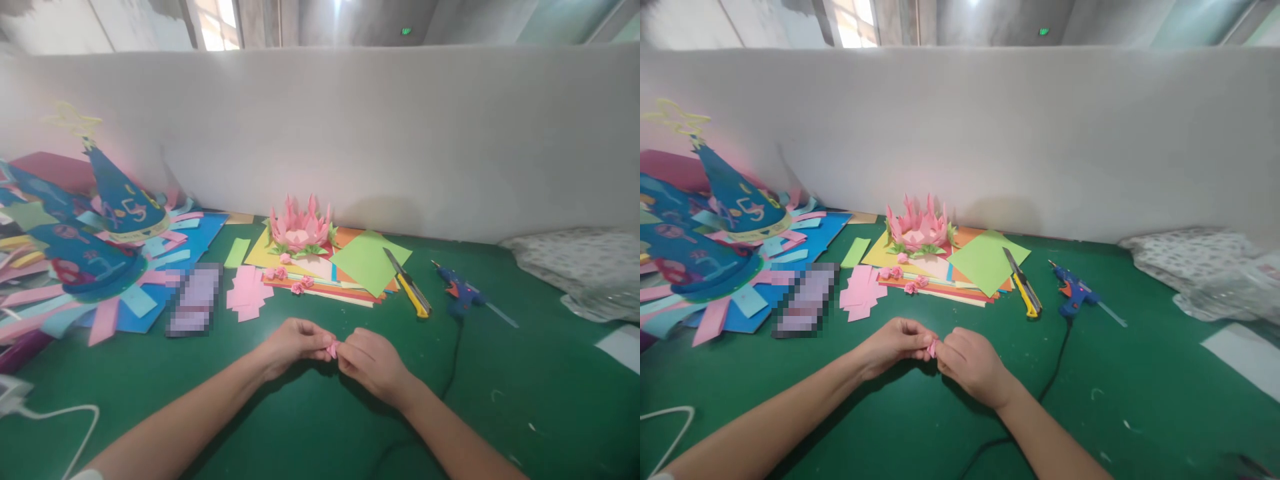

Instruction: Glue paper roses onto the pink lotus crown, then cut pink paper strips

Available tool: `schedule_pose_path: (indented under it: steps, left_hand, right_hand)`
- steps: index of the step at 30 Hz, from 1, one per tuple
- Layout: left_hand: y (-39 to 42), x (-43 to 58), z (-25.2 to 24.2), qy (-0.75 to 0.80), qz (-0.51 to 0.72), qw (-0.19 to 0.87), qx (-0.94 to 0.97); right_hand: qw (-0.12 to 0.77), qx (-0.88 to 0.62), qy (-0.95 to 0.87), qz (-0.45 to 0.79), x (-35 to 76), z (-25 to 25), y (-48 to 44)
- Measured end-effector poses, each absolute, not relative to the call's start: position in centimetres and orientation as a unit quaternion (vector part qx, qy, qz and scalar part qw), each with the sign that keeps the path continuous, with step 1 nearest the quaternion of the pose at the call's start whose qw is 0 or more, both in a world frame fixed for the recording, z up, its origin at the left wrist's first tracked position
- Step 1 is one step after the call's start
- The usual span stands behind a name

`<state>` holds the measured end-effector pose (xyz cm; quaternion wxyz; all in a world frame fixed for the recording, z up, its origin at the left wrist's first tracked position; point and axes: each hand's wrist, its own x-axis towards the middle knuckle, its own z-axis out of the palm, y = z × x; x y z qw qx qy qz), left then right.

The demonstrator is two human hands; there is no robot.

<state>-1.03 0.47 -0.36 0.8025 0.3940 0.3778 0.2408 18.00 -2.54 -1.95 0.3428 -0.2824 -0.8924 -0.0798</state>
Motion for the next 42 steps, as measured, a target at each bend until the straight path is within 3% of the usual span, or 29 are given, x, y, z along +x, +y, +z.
schedule_pose_path:
  steps: [25, 28, 35, 42]
  left_hand:
    - [1.4, -2.5, -1.2, 0.261, 0.101, 0.876, 0.393]
    - [1.5, -2.4, -1.4, 0.256, 0.142, 0.879, 0.378]
    - [1.7, -1.7, -1.4, 0.233, 0.302, 0.859, 0.342]
    - [0.8, -1.3, -0.8, 0.254, 0.318, 0.805, 0.431]
  right_hand:
    - [0.207, -0.157, -0.963, -0.068, 17.3, 2.6, -3.1]
    - [0.241, -0.216, -0.946, 0.006, 17.7, 2.2, -2.6]
    - [0.418, -0.419, -0.757, 0.276, 17.3, 1.2, -2.8]
    - [0.372, -0.443, -0.786, 0.218, 16.8, 1.3, -2.8]
